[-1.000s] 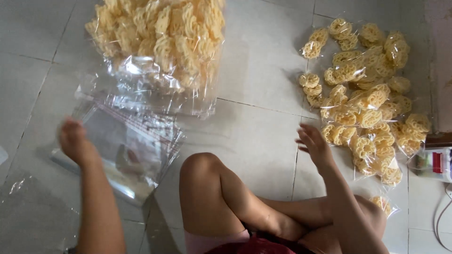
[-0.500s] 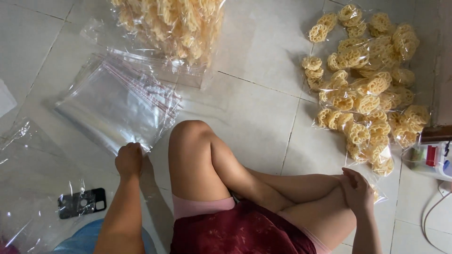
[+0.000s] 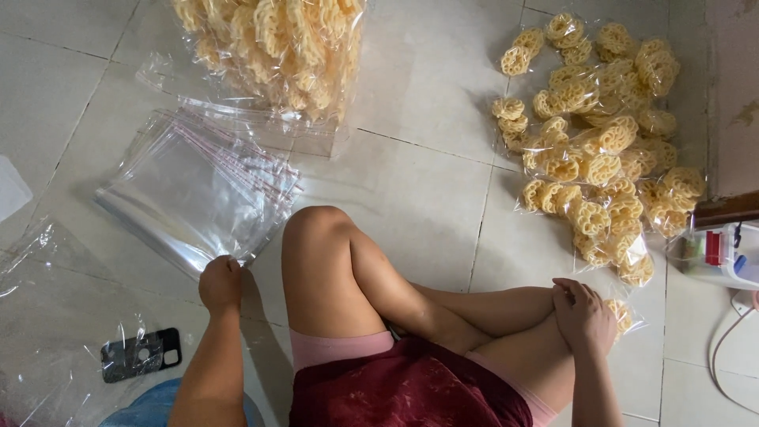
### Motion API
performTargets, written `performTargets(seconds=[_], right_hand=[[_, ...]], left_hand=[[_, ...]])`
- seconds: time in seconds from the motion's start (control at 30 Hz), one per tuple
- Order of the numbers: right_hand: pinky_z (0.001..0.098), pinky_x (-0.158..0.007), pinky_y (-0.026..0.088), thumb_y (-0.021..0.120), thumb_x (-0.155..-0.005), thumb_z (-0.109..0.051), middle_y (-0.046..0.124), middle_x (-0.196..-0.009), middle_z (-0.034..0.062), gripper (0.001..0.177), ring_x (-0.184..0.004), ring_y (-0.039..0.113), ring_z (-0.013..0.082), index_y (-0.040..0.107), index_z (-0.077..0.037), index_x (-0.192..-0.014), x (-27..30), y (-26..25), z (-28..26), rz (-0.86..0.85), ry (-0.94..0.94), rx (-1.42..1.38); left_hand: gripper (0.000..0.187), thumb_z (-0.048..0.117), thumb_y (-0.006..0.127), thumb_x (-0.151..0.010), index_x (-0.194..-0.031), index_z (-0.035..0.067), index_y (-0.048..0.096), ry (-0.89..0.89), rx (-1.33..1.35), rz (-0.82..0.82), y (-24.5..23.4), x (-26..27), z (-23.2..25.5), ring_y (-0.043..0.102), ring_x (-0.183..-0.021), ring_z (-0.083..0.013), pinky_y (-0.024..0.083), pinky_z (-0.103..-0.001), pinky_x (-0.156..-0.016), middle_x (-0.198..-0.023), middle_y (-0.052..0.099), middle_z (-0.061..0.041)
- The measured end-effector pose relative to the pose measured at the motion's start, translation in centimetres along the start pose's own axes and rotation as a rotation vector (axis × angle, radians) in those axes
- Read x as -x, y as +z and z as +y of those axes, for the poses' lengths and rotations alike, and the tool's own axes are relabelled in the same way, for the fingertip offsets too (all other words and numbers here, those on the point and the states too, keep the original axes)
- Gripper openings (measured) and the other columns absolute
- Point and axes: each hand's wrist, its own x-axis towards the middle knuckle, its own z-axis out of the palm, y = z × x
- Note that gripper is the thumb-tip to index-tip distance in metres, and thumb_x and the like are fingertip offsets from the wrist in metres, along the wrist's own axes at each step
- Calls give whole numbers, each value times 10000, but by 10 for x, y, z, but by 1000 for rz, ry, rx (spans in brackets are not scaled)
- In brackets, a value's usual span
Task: The person is manually packing crackers into clear plastic bags while sitting on the floor.
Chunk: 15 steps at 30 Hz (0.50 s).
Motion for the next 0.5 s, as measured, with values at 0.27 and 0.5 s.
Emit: performTargets(seconds=[0.27,0.5], right_hand=[[423,-982,478,492,-994,-378,745,-1255,-3,355,-1201,646,252,759,-300,-1215,-3,3,1,7,-28,-12],[423,-980,481,501,-1004,-360,745,-1243,9,340,-1192,645,265,759,-286,-1213,-4,6,4,15,-43,-19]], left_hand=[[611,352,383,-1180,-701,80,646,-7,-4,138,21,-25,-41,525,-587,-222,337,-384,-527,-656,609,-64],[703,559,565,-1111,-539,176,420,-61,80,159,20,-26,-40,259,-467,-158,136,-354,-512,-497,347,1]])
